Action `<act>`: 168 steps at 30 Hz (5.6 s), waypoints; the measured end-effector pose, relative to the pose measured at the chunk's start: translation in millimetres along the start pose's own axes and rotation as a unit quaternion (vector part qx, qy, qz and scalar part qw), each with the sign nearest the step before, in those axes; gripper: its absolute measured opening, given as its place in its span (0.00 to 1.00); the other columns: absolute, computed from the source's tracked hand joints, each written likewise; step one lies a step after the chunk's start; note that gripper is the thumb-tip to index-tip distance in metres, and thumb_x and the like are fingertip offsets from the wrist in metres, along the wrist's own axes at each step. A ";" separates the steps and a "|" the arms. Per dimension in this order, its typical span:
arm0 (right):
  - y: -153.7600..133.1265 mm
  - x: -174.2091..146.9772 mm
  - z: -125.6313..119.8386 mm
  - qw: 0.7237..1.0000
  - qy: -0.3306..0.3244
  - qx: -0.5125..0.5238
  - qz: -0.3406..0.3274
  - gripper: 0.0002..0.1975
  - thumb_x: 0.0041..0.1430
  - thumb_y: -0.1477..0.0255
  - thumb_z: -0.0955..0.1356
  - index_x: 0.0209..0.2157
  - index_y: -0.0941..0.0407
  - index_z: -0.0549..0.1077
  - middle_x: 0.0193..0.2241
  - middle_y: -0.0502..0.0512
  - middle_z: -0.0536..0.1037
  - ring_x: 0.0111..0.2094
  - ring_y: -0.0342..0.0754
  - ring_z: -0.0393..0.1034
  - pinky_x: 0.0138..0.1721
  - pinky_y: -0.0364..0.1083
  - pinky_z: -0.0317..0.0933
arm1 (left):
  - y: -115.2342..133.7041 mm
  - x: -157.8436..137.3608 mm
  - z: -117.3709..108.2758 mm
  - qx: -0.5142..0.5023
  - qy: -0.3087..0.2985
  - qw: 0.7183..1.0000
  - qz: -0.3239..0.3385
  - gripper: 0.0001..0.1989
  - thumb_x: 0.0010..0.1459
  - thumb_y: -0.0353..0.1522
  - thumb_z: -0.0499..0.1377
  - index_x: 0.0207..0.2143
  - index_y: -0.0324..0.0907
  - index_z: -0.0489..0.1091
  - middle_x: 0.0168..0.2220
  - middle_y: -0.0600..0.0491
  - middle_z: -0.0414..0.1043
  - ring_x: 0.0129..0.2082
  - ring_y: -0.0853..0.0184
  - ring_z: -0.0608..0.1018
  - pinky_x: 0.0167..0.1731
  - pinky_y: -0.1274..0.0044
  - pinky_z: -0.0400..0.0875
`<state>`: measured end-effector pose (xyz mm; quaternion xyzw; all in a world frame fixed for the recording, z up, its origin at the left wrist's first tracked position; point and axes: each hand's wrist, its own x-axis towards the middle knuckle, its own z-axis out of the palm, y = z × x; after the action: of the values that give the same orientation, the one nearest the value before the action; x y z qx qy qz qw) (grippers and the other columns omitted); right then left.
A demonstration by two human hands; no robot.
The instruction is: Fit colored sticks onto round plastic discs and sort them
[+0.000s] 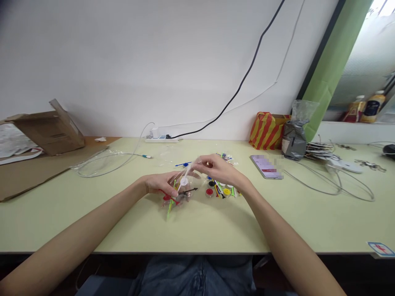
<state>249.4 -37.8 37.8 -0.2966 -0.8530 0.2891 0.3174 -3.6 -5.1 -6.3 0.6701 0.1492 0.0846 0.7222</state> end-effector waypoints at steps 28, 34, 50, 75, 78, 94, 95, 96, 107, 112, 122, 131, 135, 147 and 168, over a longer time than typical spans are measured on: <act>73.3 65.7 44.7 0.899 -0.048 -0.430 0.060 0.26 0.63 0.80 0.62 0.62 0.56 0.67 0.53 0.66 0.76 0.55 0.60 0.68 0.52 0.54 0.58 | 5.1 -2.1 -25.9 -0.060 0.400 0.876 0.263 0.35 0.50 0.28 0.72 0.60 0.45 0.66 0.57 0.44 0.75 0.53 0.55 0.80 0.40 0.73 0.82; 82.4 63.8 41.4 0.887 -0.054 -0.452 0.075 0.15 0.61 0.82 0.62 0.42 0.58 0.79 0.43 0.64 0.80 0.48 0.57 0.72 0.50 0.52 0.58 | 5.8 -3.8 -22.2 -0.064 0.335 0.908 0.242 0.46 0.47 0.25 0.72 0.66 0.52 0.57 0.59 0.43 0.73 0.56 0.53 0.78 0.44 0.71 0.78; 76.4 11.7 2.8 0.936 0.322 -0.080 0.115 0.12 0.57 0.66 0.66 0.33 0.58 0.79 0.32 0.58 0.81 0.30 0.48 0.69 0.33 0.47 0.61 | -6.1 -8.2 -12.7 0.011 0.084 0.996 -0.025 0.41 0.51 0.32 0.72 0.65 0.48 0.59 0.48 0.43 0.77 0.42 0.59 0.82 0.27 0.79 0.73; 38.4 11.1 17.6 0.961 0.191 0.195 0.037 0.14 0.58 0.60 0.73 0.36 0.57 0.76 0.33 0.59 0.84 0.38 0.50 0.78 0.42 0.48 0.66 | -1.1 -5.5 -11.2 0.014 0.093 0.995 -0.029 0.39 0.50 0.31 0.72 0.63 0.45 0.62 0.46 0.42 0.77 0.39 0.60 0.82 0.36 0.73 0.74; 37.9 11.1 19.0 0.966 0.163 0.198 0.037 0.14 0.57 0.60 0.74 0.35 0.57 0.77 0.33 0.58 0.84 0.38 0.50 0.78 0.43 0.48 0.67 | -2.4 -6.2 -11.9 0.012 0.091 0.995 -0.036 0.40 0.50 0.32 0.72 0.63 0.46 0.61 0.47 0.42 0.77 0.40 0.58 0.83 0.34 0.74 0.74; 25.1 10.9 26.3 0.991 0.055 0.116 0.026 0.13 0.59 0.67 0.69 0.41 0.54 0.84 0.37 0.54 0.85 0.40 0.51 0.77 0.42 0.48 0.68 | 3.0 -5.3 -6.0 0.025 0.069 0.997 -0.022 0.28 0.54 0.33 0.70 0.56 0.43 0.68 0.44 0.42 0.78 0.39 0.60 0.81 0.37 0.72 0.74; 25.2 11.1 26.6 0.991 0.075 0.109 0.028 0.13 0.60 0.68 0.68 0.43 0.54 0.83 0.39 0.54 0.84 0.42 0.51 0.76 0.44 0.48 0.68 | 2.2 -5.6 -6.3 0.021 0.076 0.997 -0.020 0.29 0.53 0.32 0.71 0.57 0.43 0.68 0.45 0.43 0.78 0.39 0.61 0.81 0.37 0.72 0.74; 26.3 11.7 26.6 0.988 0.105 0.107 0.030 0.14 0.60 0.69 0.68 0.44 0.54 0.82 0.41 0.55 0.84 0.43 0.51 0.76 0.45 0.49 0.67 | 1.2 -6.0 -6.7 0.015 0.083 0.996 -0.017 0.30 0.53 0.32 0.71 0.57 0.43 0.67 0.45 0.43 0.78 0.40 0.61 0.81 0.38 0.73 0.74; 66.8 11.6 5.4 0.944 0.294 -0.115 0.100 0.14 0.54 0.76 0.62 0.30 0.56 0.80 0.35 0.56 0.80 0.35 0.50 0.71 0.41 0.48 0.63 | 2.2 -4.5 -16.8 0.028 0.225 0.973 0.051 0.26 0.52 0.33 0.72 0.52 0.39 0.71 0.48 0.36 0.79 0.38 0.57 0.84 0.39 0.70 0.77; 60.1 11.6 8.4 0.959 0.250 -0.102 0.090 0.14 0.64 0.68 0.64 0.41 0.55 0.81 0.43 0.58 0.81 0.42 0.52 0.73 0.45 0.50 0.64 | 0.8 1.4 -17.9 0.050 0.358 0.925 0.115 0.26 0.48 0.34 0.75 0.48 0.41 0.72 0.44 0.42 0.80 0.38 0.59 0.84 0.34 0.76 0.76; 35.4 13.2 25.6 0.970 0.217 0.057 0.095 0.17 0.59 0.58 0.71 0.43 0.57 0.79 0.38 0.57 0.82 0.42 0.51 0.75 0.45 0.49 0.65 | 7.1 7.2 -5.4 -0.039 0.267 0.953 0.138 0.26 0.64 0.46 0.60 0.61 0.47 0.69 0.62 0.41 0.69 0.51 0.49 0.80 0.39 0.67 0.78; 38.0 16.7 32.9 0.966 0.184 0.158 0.094 0.12 0.58 0.62 0.71 0.33 0.56 0.73 0.30 0.52 0.77 0.34 0.47 0.71 0.37 0.46 0.63 | 4.6 9.8 -11.2 -0.013 0.333 0.927 0.172 0.25 0.65 0.47 0.57 0.52 0.36 0.75 0.52 0.37 0.78 0.53 0.48 0.79 0.52 0.62 0.70; 31.6 16.3 36.2 0.969 0.145 0.187 0.068 0.15 0.61 0.59 0.70 0.41 0.55 0.76 0.36 0.56 0.81 0.39 0.49 0.74 0.42 0.48 0.64 | 16.0 5.9 -6.6 0.008 0.332 0.923 0.197 0.28 0.68 0.49 0.48 0.54 0.38 0.74 0.56 0.39 0.75 0.54 0.49 0.77 0.53 0.62 0.69; 31.8 17.8 34.6 0.938 0.262 0.218 0.062 0.18 0.60 0.54 0.70 0.34 0.56 0.81 0.33 0.57 0.82 0.37 0.50 0.75 0.40 0.49 0.64 | 14.4 17.0 7.0 0.170 0.409 0.862 0.246 0.22 0.67 0.42 0.52 0.36 0.37 0.81 0.42 0.42 0.81 0.40 0.59 0.79 0.42 0.70 0.71; 31.5 17.0 33.5 0.936 0.303 0.168 0.062 0.18 0.60 0.56 0.70 0.25 0.56 0.76 0.25 0.54 0.77 0.30 0.48 0.70 0.36 0.48 0.62 | 15.3 15.5 7.0 0.198 0.411 0.851 0.261 0.28 0.69 0.45 0.48 0.33 0.36 0.81 0.32 0.44 0.79 0.32 0.63 0.76 0.37 0.72 0.70</act>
<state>225.1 -15.7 1.5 -0.3650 -0.6352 0.3439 0.5874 14.5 -5.4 7.7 0.7174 0.2653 0.5061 0.3986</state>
